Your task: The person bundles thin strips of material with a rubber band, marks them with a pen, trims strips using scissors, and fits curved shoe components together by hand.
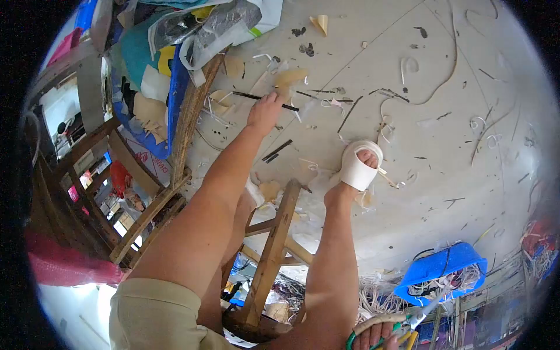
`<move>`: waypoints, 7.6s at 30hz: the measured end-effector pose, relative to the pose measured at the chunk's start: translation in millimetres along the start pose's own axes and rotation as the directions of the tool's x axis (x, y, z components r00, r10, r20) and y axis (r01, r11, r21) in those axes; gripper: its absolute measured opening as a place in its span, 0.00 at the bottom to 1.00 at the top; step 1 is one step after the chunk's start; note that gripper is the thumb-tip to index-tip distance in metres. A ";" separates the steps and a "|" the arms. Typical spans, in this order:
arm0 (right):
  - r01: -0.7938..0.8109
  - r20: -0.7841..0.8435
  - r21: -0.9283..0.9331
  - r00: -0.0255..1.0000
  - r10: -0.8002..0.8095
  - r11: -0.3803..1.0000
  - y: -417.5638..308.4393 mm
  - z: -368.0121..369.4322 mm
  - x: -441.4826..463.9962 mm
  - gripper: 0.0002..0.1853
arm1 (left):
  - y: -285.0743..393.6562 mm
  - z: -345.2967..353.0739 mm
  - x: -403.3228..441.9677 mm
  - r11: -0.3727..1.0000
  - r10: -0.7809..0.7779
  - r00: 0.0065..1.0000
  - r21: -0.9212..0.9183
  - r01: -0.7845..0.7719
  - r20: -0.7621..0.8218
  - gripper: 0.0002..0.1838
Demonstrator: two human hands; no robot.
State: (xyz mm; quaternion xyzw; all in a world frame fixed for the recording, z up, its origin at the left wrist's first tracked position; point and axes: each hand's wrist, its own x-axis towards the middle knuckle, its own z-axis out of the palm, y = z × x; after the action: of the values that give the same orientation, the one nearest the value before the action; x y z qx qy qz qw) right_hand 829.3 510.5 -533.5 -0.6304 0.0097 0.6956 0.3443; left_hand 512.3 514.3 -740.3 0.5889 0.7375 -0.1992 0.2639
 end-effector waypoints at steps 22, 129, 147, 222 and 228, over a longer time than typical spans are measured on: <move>-0.148 0.190 -0.201 0.964 0.187 0.968 -123.1 183.9 -219.9 0.14 | 58.1 -410.8 -325.5 0.372 0.506 0.540 -0.395 -0.840 -0.672 0.10; 0.682 0.727 -0.668 0.684 0.063 0.297 223.4 447.1 -597.6 0.10 | -364.5 -306.7 -814.2 -0.216 -0.726 0.662 -0.976 0.035 0.184 0.05; 0.658 0.678 -0.719 0.735 0.019 0.225 228.8 451.5 -591.9 0.10 | -359.9 -316.3 -815.4 -0.047 -0.781 0.615 -0.992 0.117 0.109 0.07; 0.558 0.001 -0.045 0.830 -0.558 0.829 -44.9 146.0 -552.6 0.10 | -111.6 -503.4 -641.5 0.268 0.242 0.958 -0.938 -0.221 -0.156 0.15; 0.643 0.179 -0.188 0.766 -0.618 0.742 -58.9 182.7 -556.4 0.09 | -122.9 -523.1 -624.7 0.612 0.205 0.922 -0.692 -0.383 -0.329 0.36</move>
State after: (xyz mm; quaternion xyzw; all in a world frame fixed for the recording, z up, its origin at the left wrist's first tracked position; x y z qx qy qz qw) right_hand 681.4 377.5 20.5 -0.5953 -0.3057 0.5662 0.4812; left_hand 416.2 325.8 56.1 0.5602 0.6701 0.2314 0.4284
